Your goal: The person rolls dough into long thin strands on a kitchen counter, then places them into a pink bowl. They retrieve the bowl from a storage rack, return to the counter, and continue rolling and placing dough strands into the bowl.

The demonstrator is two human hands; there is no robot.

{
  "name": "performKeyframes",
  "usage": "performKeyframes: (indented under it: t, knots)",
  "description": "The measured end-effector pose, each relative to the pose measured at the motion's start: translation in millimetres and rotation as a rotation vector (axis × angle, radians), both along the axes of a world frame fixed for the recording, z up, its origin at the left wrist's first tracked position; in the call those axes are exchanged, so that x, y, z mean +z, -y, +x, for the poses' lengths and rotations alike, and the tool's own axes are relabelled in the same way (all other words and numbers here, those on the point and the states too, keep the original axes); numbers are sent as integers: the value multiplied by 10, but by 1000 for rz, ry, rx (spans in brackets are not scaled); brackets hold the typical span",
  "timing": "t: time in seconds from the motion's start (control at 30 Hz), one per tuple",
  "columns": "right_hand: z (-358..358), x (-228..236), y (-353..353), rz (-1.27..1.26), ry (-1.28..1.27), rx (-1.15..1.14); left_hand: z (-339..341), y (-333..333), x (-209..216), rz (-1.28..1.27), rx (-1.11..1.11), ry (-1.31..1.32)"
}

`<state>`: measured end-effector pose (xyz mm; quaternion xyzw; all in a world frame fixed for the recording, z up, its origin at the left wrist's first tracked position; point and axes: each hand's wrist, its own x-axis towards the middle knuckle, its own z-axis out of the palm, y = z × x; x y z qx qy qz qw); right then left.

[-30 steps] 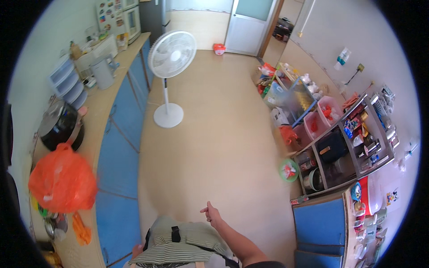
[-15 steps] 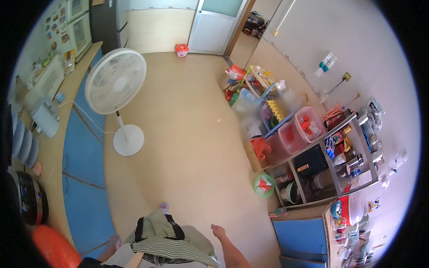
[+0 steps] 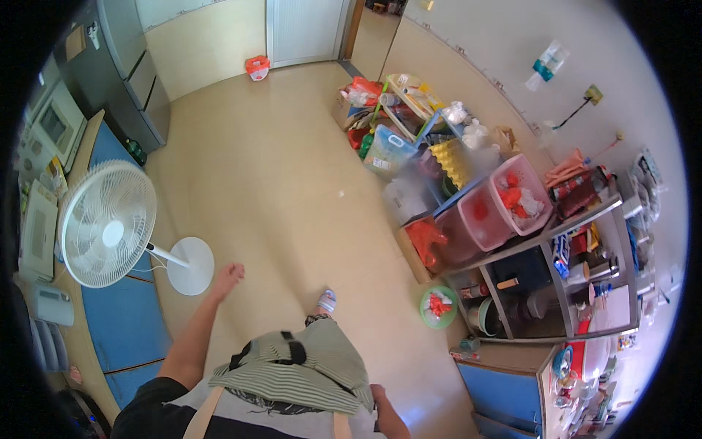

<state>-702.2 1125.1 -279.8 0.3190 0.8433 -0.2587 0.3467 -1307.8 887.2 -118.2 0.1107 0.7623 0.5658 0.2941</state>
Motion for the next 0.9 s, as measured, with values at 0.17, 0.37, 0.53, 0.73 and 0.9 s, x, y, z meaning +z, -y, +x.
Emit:
performKeyframes:
  t: [0.17, 0.37, 0.53, 0.73, 0.9]
  knots:
    - [-1149, 493, -1839, -105, -134, -466, 651, 316, -754, -580, -167, 218]
    - [-3569, 946, -3740, -34, -423, -587, 751, 533, -634, -658, 164, 522]
    - [-5343, 932, -4664, -296, -502, -714, -118, -257, -404, -631, 190, 569]
    - [-6854, 966, -5464, -2, -419, -36, -2168, -2262, -381, -334, 498, 646]
    - [-7480, 834, -6280, -388, -511, -616, -3801, -4231, 227, -258, 205, 399]
